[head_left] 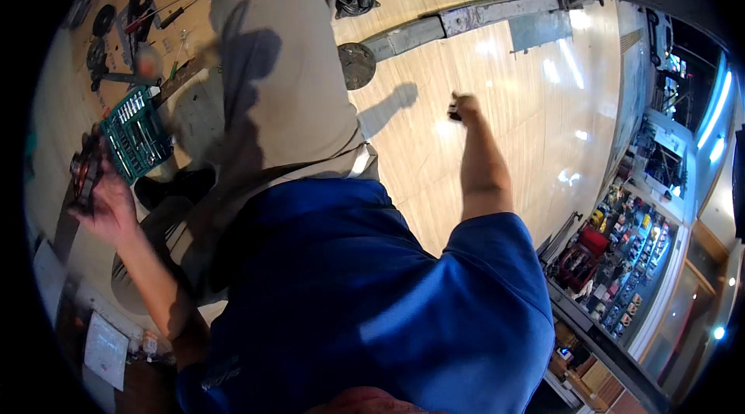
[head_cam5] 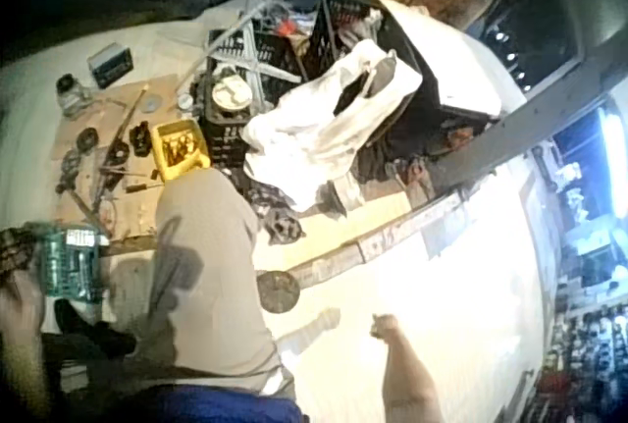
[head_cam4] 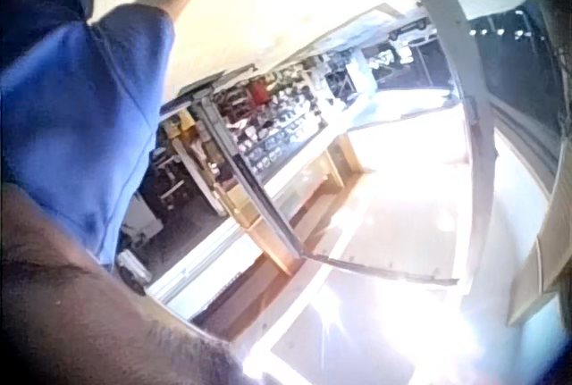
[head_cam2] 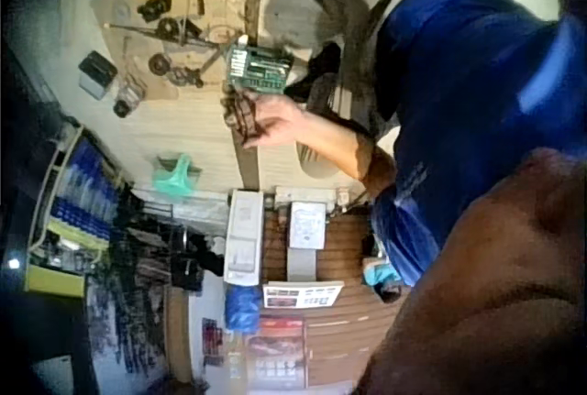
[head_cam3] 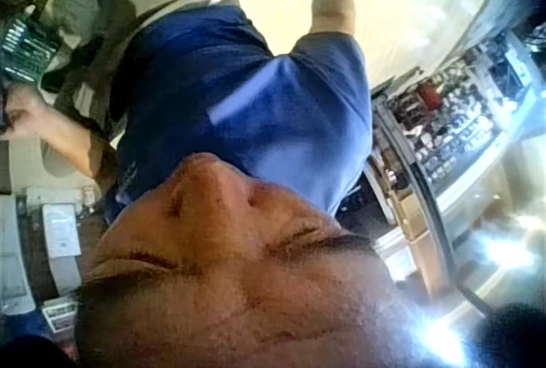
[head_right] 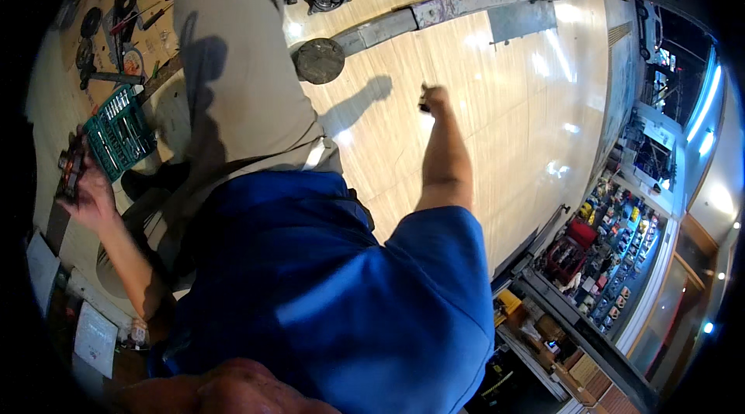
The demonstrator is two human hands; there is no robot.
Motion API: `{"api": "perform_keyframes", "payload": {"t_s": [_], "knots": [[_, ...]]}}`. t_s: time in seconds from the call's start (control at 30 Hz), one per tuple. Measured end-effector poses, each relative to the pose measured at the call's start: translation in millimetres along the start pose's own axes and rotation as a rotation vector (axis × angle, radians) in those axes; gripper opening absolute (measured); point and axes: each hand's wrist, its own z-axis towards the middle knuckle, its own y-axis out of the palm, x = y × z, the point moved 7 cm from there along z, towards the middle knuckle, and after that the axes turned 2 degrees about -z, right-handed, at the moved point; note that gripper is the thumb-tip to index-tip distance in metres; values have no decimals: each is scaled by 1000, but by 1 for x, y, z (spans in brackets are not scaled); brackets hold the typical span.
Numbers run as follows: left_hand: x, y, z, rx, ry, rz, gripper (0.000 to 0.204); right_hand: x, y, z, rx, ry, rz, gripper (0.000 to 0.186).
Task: The person handles a small electronic component and uses pliers to manipulate copper wires and connections on it.
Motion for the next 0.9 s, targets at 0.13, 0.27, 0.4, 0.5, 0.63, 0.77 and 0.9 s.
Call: {"api": "perform_keyframes", "payload": {"t_s": [0.13,0.27,0.4,0.5,0.63,0.77,0.9], "knots": [[-1,6,-22,20,71,-5,78,156,23,-3,53,380,-178,40],[13,3,-39,124,58,-6,84,203,73,-22,97,455,153,58],[-21,56,-28,113,56,82,105,222,73,41,70,510,732,42],[-45,38,-4,34,18,10,95,197,-88,145,354,283,797,21],[-54,67,-25,-20,93,154,82,-117,-190,123,886,-538,136,40],[-57,81,-46,-43,140,191,81,-402,-158,24,845,-929,-380,60],[-65,67,-43,-23,82,67,79,-449,-88,44,853,-803,-473,60]]}}
